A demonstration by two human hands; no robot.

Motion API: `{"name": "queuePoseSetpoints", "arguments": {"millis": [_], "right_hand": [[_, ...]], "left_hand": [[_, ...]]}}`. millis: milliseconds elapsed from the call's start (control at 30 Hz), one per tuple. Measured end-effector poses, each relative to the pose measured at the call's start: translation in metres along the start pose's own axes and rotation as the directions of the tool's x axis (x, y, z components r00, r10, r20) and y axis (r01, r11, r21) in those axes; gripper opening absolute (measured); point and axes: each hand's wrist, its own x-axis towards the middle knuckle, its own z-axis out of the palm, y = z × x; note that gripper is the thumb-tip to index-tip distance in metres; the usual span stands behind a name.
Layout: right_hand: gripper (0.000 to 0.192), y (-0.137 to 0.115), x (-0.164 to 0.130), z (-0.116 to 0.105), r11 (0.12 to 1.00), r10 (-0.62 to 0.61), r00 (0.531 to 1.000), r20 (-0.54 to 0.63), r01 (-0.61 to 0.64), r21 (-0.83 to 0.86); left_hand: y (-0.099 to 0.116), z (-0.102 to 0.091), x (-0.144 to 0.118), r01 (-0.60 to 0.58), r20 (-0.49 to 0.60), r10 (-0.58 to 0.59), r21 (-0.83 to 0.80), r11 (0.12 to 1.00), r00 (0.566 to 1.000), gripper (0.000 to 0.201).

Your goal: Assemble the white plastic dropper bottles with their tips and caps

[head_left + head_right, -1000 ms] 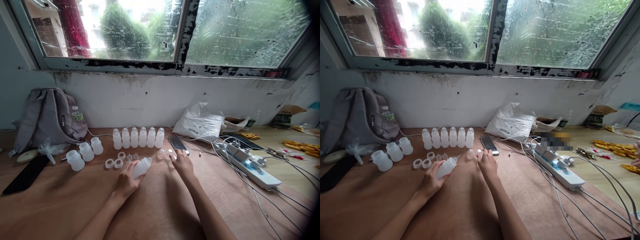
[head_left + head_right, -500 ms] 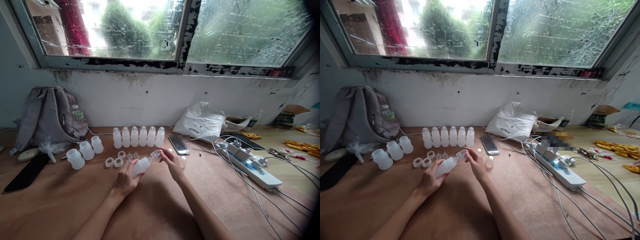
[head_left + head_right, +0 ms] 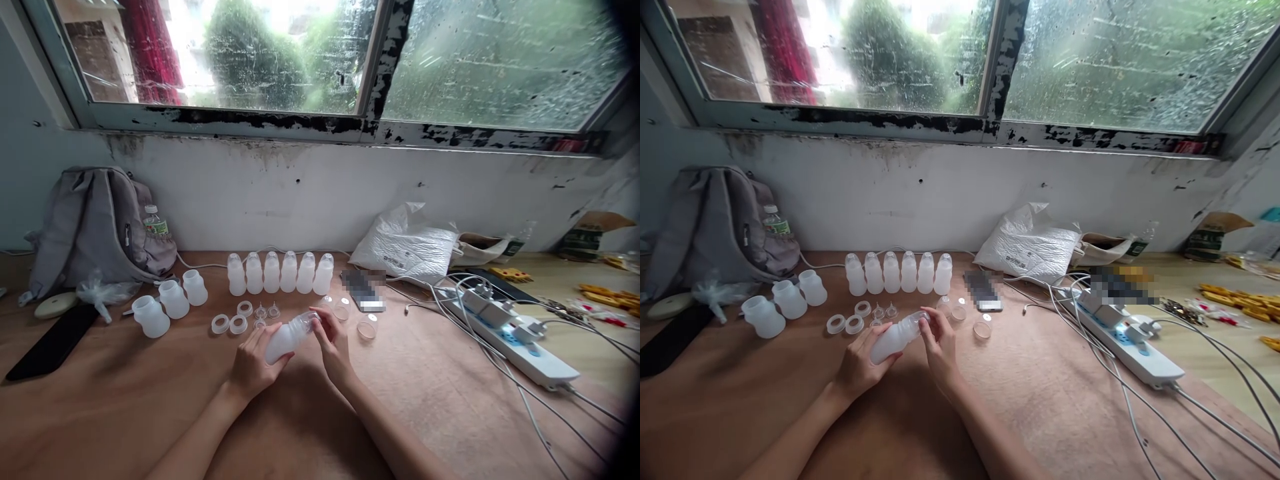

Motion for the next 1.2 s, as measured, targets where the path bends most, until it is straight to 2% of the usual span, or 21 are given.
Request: {"name": "queuePoseSetpoints", "arguments": {"millis": [467,633,833,1000,1200], "right_hand": [[0.016,0.007,-0.015,0.011,0.996,0.069,0.991,-0.11,-0.061,0.072],[0.016,0.009,-0.017,0.013,0.989,0.096,0.992,-0.081,-0.086,0.118],[0.015,0.011,-0.02,0.014,0.979,0.102,0.992,-0.07,-0.088,0.183],[0.016,0.007,-0.022,0.014,0.981,0.104,0.993,-0.062,-0.092,0.171],[0.017,0.006,-0.023,0.014,0.977,0.062,0.998,-0.028,-0.055,0.207]], "left_hand": [[0.002,0.003,-0.006,-0.058,0.01,0.058,-0.031,0.998,0.998,0.041],[0.002,0.002,-0.006,-0.113,-0.011,0.112,-0.043,0.993,0.994,0.04],[0.006,0.001,-0.005,-0.106,-0.055,0.102,-0.077,0.991,0.993,0.04],[0.009,0.0,-0.004,-0.073,-0.039,0.069,-0.106,0.992,0.997,0.04],[0.008,-0.003,-0.001,-0.098,-0.023,0.096,-0.104,0.99,0.995,0.042]]}}
